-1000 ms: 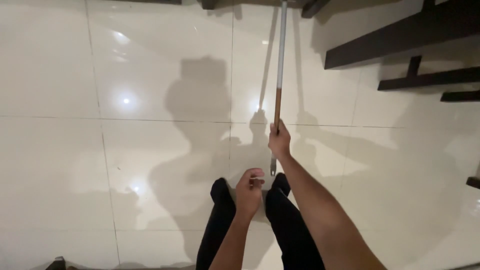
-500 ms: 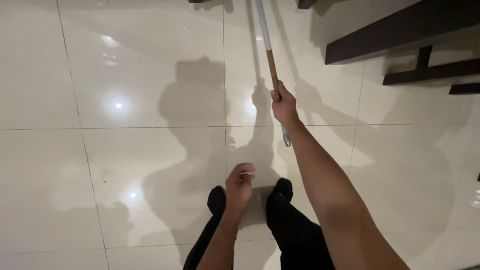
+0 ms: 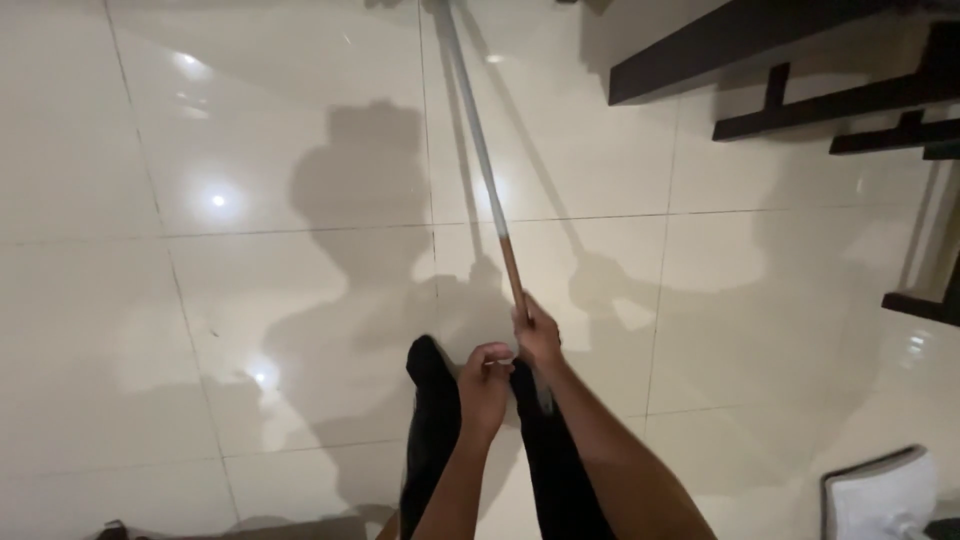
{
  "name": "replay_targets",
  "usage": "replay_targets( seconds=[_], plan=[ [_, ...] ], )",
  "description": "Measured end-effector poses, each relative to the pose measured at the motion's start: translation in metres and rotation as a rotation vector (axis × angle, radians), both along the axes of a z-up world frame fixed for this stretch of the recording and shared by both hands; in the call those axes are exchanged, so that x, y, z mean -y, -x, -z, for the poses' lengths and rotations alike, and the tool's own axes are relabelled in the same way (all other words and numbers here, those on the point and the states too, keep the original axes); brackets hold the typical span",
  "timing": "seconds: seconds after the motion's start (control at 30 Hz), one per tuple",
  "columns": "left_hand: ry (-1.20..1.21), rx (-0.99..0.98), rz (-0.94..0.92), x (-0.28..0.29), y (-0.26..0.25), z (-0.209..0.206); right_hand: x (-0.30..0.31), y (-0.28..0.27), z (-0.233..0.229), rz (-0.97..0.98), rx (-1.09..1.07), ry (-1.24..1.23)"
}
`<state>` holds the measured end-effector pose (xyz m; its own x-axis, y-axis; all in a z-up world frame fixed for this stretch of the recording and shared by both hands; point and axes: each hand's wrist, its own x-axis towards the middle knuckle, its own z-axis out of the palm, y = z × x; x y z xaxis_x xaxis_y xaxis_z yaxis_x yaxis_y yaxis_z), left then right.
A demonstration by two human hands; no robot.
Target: Sweeping the tiled floor with a broom.
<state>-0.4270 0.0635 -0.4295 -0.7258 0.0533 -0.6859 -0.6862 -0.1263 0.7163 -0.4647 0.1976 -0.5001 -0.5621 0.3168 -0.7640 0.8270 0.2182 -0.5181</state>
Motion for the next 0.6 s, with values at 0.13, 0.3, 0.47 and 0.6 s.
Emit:
replay_targets(
  seconds=[0.13, 0.3, 0.47, 0.6],
  plan=[
    [0.016, 0.239, 0.02, -0.003, 0.027, -0.061, 0.005, -0.093, -0.023, 0.118, -0.253, 0.224],
    [-0.069, 0.072, -0.097, -0.007, 0.03, -0.055, 0.005, -0.136, -0.14, 0.192, 0.08, 0.251],
    [-0.056, -0.034, -0.097, -0.001, 0.05, -0.087, -0.042, -0.225, -0.152, 0.111, 0.163, 0.156],
    [-0.102, -0.044, -0.169, 0.006, 0.046, -0.096, -0.076, -0.245, -0.19, 0.411, 0.422, 0.311]
  ],
)
